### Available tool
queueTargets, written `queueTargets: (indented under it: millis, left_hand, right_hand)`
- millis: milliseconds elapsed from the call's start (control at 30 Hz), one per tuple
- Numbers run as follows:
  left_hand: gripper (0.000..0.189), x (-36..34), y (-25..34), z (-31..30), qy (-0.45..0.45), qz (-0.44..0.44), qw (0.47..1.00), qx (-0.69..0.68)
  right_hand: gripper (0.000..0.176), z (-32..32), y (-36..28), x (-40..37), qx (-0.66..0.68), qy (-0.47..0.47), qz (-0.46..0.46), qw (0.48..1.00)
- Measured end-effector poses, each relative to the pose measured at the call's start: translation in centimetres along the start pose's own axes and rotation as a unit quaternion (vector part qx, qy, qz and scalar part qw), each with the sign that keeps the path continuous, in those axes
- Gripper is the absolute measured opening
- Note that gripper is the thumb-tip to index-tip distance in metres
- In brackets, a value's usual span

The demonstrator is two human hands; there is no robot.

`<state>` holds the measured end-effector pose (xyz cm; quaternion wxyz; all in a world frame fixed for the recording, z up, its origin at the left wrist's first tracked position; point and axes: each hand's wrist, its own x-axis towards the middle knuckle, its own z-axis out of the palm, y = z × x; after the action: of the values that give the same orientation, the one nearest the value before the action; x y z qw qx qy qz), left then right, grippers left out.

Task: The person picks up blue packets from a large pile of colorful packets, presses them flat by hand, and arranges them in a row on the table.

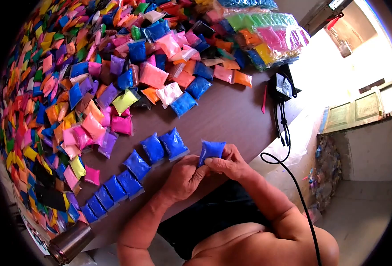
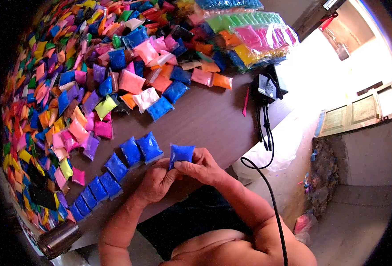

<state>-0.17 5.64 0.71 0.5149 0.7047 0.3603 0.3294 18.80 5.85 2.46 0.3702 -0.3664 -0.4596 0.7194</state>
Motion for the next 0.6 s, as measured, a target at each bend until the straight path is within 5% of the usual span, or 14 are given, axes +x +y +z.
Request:
queueTargets:
  millis: [233, 400, 600]
  left_hand:
    - [0.025, 0.0, 0.4, 0.0, 0.002, -0.016, 0.999, -0.039]
    - [0.025, 0.0, 0.1, 0.3, -0.005, -0.026, 0.999, -0.035]
    - [0.025, -0.1, 0.0, 0.2, -0.004, -0.022, 0.999, -0.03]
  right_hand:
    - [0.022, -0.8, 1.1, 0.4, -0.01, -0.009, 0.01, 1.0]
    - [0.025, -0.1, 1.4, 0.6, 0.037, 0.08, -0.016, 0.996]
    - [0.023, -0.5, 1.6, 0.7, 0.063, 0.045, -0.019, 0.997]
